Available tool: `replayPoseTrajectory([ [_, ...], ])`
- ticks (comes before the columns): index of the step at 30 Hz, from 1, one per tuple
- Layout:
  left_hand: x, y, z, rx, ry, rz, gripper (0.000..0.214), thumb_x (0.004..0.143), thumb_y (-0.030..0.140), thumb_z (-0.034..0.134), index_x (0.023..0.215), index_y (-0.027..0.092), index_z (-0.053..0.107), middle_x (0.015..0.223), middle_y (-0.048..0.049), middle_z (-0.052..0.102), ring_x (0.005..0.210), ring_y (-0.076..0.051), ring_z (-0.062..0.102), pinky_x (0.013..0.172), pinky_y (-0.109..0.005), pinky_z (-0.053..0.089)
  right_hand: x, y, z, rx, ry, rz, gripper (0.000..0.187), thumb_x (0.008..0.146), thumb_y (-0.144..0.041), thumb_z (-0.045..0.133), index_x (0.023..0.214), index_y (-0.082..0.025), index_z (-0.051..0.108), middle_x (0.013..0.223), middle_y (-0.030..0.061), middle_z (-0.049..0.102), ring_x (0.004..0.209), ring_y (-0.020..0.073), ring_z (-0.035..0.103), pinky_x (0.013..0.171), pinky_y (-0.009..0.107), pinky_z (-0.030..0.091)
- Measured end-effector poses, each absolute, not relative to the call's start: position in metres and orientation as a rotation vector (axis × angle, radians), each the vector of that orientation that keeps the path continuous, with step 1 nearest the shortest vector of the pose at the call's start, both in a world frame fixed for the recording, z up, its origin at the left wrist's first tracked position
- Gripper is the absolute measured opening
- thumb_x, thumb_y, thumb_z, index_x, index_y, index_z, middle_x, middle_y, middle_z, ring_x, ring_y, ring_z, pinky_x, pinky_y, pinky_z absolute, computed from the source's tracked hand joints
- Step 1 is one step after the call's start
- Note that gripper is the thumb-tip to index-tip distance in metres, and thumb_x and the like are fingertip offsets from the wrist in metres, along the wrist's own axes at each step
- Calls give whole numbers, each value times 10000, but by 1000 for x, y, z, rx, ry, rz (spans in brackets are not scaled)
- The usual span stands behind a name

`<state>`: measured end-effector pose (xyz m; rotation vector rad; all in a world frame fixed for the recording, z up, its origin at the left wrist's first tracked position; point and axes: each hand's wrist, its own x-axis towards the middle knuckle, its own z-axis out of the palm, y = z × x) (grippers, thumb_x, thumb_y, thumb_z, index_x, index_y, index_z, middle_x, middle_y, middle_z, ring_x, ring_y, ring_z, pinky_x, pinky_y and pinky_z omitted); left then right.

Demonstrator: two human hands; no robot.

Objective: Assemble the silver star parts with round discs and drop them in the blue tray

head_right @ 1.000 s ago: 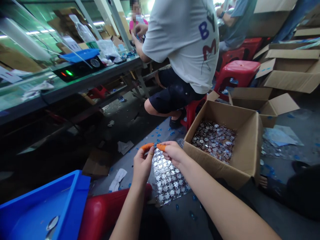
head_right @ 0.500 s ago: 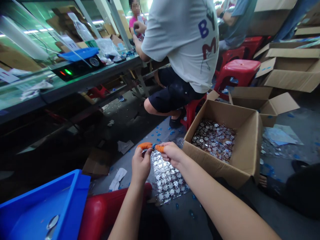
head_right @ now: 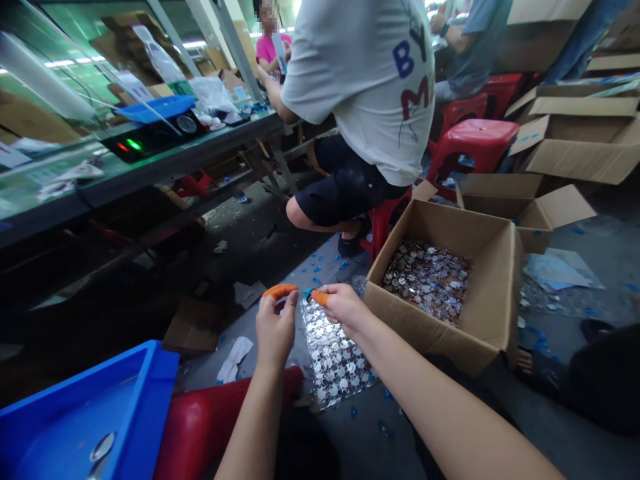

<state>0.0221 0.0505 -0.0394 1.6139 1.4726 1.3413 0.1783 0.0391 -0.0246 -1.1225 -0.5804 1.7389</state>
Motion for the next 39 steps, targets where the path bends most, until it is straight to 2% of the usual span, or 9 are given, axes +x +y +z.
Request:
replayPoseTrajectory([
  [4, 18, 54, -37, 935, 1329, 1038, 552, 808, 671, 653, 940, 139, 710, 933, -99, 693, 797, -177, 632, 622, -245, 435, 179, 32, -26, -1300, -1339, 870, 51, 781, -127, 688, 794, -173, 671, 743, 19, 556, 649, 133, 476, 588, 247, 363],
  [8, 15, 51, -27, 660, 1152, 856, 578, 752, 688, 701, 883, 125, 687, 865, -66, 668, 700, -128, 606, 544, -201, 381, 180, 24, -24, -1269, -1800, 557, 159, 837, -91, 578, 919, -190, 673, 912, 60, 592, 780, 174, 553, 694, 279, 397],
  [12, 11, 47, -22, 665, 1149, 810, 481, 728, 571, 792, 910, 141, 675, 850, -34, 643, 693, -107, 589, 538, -181, 374, 178, 23, -24, -1312, -1952, 487, 147, 908, -151, 540, 960, -203, 667, 937, 62, 599, 777, 174, 564, 677, 276, 377],
  [16, 7, 47, -24, 674, 1134, 850, 392, 707, 434, 848, 879, 129, 673, 804, -25, 619, 694, -100, 579, 544, -174, 389, 176, 23, -22, -1292, -2005, 463, 159, 885, -113, 531, 937, -196, 656, 927, 54, 594, 768, 167, 563, 664, 270, 369],
  [19, 4, 49, -23, 563, 1051, 864, 315, 729, 352, 836, 861, 120, 671, 796, -28, 611, 653, -88, 556, 509, -168, 377, 177, 23, -23, -1253, -2011, 458, 166, 868, -94, 531, 929, -190, 653, 920, 50, 588, 767, 165, 560, 663, 269, 373],
  [23, 3, 50, -17, 389, 974, 842, 189, 833, 274, 744, 839, 108, 653, 732, -30, 584, 599, -86, 532, 486, -175, 383, 177, 23, -27, -1205, -1999, 445, 183, 842, -82, 550, 940, -193, 657, 919, 42, 584, 763, 161, 557, 662, 261, 380],
  [28, 3, 51, -13, 270, 944, 868, 148, 925, 215, 629, 836, 98, 639, 721, -50, 583, 592, -98, 532, 484, -188, 399, 177, 23, -27, -1183, -1994, 430, 161, 851, -94, 563, 933, -195, 658, 905, 38, 576, 741, 155, 545, 651, 256, 384],
  [39, 5, 53, -14, 187, 944, 946, 162, 897, 177, 653, 766, 98, 602, 719, -45, 567, 613, -105, 543, 484, -191, 400, 177, 23, -26, -1170, -1964, 458, 149, 846, -90, 577, 930, -189, 651, 905, 36, 582, 745, 153, 551, 656, 253, 393],
])
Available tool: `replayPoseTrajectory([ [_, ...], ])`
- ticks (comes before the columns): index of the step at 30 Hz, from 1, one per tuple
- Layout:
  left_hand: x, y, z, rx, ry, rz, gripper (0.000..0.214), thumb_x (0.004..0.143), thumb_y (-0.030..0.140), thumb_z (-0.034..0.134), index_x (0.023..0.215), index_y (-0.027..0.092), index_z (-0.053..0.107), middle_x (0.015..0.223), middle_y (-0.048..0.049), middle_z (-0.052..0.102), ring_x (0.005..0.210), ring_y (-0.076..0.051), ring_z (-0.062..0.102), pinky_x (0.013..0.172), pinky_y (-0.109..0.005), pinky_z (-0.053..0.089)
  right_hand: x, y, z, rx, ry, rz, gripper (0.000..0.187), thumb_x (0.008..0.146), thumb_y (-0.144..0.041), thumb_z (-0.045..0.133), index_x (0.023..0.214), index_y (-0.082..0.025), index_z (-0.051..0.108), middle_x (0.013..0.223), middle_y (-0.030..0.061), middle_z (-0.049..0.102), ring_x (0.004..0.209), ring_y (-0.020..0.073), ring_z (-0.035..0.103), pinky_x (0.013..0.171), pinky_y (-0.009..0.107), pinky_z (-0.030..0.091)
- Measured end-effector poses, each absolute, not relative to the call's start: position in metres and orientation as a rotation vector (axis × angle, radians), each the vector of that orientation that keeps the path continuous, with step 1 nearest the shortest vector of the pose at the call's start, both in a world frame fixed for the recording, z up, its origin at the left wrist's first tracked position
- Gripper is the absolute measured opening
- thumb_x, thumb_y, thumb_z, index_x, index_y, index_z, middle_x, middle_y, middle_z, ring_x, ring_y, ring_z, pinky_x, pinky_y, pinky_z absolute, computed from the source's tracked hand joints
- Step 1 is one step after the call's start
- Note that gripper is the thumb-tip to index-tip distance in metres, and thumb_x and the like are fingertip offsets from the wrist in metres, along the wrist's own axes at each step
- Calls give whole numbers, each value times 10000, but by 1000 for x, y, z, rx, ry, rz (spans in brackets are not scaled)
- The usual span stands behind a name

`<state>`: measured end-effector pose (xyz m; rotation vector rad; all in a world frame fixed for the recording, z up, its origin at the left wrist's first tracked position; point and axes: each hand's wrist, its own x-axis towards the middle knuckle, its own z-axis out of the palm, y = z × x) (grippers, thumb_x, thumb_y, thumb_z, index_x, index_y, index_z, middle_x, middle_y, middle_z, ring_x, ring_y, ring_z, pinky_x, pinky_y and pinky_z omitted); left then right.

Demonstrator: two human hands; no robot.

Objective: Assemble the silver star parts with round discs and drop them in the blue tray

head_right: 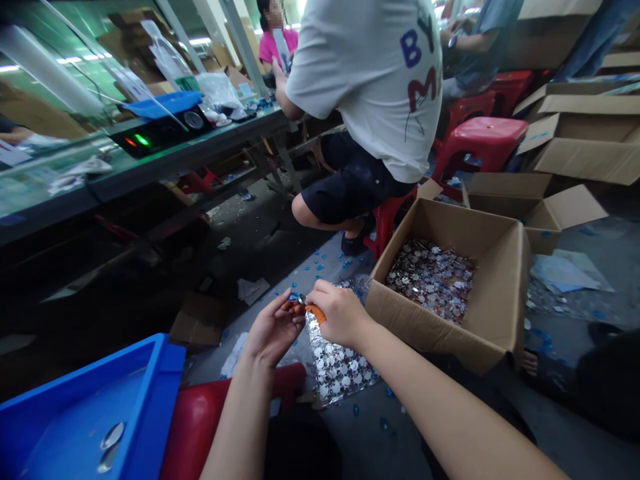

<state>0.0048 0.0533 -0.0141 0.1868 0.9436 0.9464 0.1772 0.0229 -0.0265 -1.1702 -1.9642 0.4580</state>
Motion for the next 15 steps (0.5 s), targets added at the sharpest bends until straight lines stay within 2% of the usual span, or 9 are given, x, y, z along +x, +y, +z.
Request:
replayPoseTrajectory([
  [5, 5, 54, -17, 323, 1017, 1007, 174, 845, 225, 725, 786, 98, 622, 729, -43, 601, 616, -103, 561, 493, -182, 416, 176, 23, -28, -1172, -1970, 486, 179, 831, -67, 573, 936, -190, 652, 908, 36, 579, 780, 159, 572, 686, 252, 414],
  [11, 6, 52, -19, 513, 1122, 1153, 413, 599, 349, 915, 809, 115, 646, 738, -24, 634, 658, -117, 600, 546, -184, 438, 176, 24, -31, -1202, -1995, 486, 209, 812, -48, 588, 944, -196, 654, 916, 32, 583, 780, 156, 574, 691, 251, 422],
  [15, 6, 52, -15, 594, 1141, 1237, 442, 551, 382, 930, 785, 121, 661, 699, -9, 625, 646, -110, 591, 555, -184, 415, 176, 24, -31, -1214, -1993, 496, 237, 791, -33, 589, 950, -196, 655, 921, 30, 586, 780, 158, 576, 689, 255, 423],
])
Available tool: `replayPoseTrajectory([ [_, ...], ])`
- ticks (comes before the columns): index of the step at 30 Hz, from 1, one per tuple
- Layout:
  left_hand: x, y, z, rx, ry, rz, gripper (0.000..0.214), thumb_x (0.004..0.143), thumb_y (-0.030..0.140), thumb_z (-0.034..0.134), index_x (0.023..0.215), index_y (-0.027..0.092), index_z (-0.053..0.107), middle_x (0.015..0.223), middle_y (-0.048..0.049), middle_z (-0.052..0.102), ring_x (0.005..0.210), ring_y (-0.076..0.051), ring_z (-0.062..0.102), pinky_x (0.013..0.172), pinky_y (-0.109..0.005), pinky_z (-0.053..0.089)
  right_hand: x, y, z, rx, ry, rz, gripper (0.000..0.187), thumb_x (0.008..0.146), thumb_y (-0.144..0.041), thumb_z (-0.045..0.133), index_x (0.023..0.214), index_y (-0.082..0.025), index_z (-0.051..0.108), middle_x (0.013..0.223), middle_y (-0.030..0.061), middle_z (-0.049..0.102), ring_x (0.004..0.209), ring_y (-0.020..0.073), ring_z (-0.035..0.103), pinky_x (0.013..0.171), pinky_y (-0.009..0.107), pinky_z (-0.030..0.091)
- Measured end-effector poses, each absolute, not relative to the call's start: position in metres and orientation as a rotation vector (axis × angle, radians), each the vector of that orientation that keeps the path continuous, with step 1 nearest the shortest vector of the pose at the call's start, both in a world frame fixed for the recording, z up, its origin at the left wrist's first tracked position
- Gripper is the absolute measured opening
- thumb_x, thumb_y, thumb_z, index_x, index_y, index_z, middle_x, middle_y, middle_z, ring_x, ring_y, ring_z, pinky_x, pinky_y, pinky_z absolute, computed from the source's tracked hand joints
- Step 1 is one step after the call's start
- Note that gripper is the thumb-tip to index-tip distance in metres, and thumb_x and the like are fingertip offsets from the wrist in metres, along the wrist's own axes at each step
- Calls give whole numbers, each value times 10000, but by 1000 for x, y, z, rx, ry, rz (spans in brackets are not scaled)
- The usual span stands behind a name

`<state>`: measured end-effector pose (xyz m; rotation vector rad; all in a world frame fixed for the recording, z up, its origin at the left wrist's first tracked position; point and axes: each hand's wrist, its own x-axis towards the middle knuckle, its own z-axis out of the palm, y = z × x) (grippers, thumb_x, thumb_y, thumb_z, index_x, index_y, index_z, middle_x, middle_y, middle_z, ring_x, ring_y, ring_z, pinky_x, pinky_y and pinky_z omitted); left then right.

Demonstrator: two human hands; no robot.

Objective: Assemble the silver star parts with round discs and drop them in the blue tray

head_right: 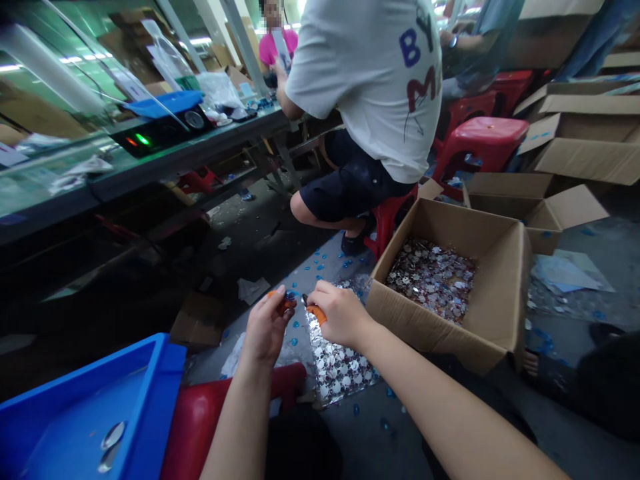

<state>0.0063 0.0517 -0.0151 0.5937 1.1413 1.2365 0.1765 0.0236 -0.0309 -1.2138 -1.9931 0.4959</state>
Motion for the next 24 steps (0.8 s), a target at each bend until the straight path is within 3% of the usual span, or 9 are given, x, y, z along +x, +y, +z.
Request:
replayPoseTrajectory([
  [8, 3, 51, -22, 777, 1145, 1242, 380, 655, 418, 883, 800, 121, 697, 733, -22, 640, 685, -120, 602, 588, -199, 411, 177, 24, -27, -1229, -1950, 480, 143, 863, -99, 566, 928, -188, 658, 905, 43, 586, 763, 165, 569, 674, 264, 423],
  [16, 4, 53, -13, 621, 1138, 1295, 424, 575, 392, 923, 800, 127, 680, 726, -11, 650, 682, -130, 622, 596, -205, 429, 177, 23, -26, -1174, -1925, 489, 153, 873, -104, 562, 942, -189, 670, 924, 48, 591, 780, 161, 569, 688, 266, 431],
  [21, 1, 52, -16, 622, 1183, 1324, 403, 605, 397, 906, 825, 139, 688, 755, -16, 665, 685, -134, 626, 612, -214, 431, 181, 28, -23, -1092, -1712, 673, 132, 842, -79, 588, 874, -175, 674, 861, 41, 573, 723, 147, 530, 642, 267, 415],
  [24, -4, 54, -24, 845, 1341, 1232, 390, 667, 449, 867, 851, 138, 720, 747, -50, 675, 696, -160, 619, 608, -223, 411, 188, 35, -18, -1027, -1437, 871, 22, 832, -173, 691, 831, -176, 669, 787, 17, 548, 651, 128, 475, 573, 260, 370],
])
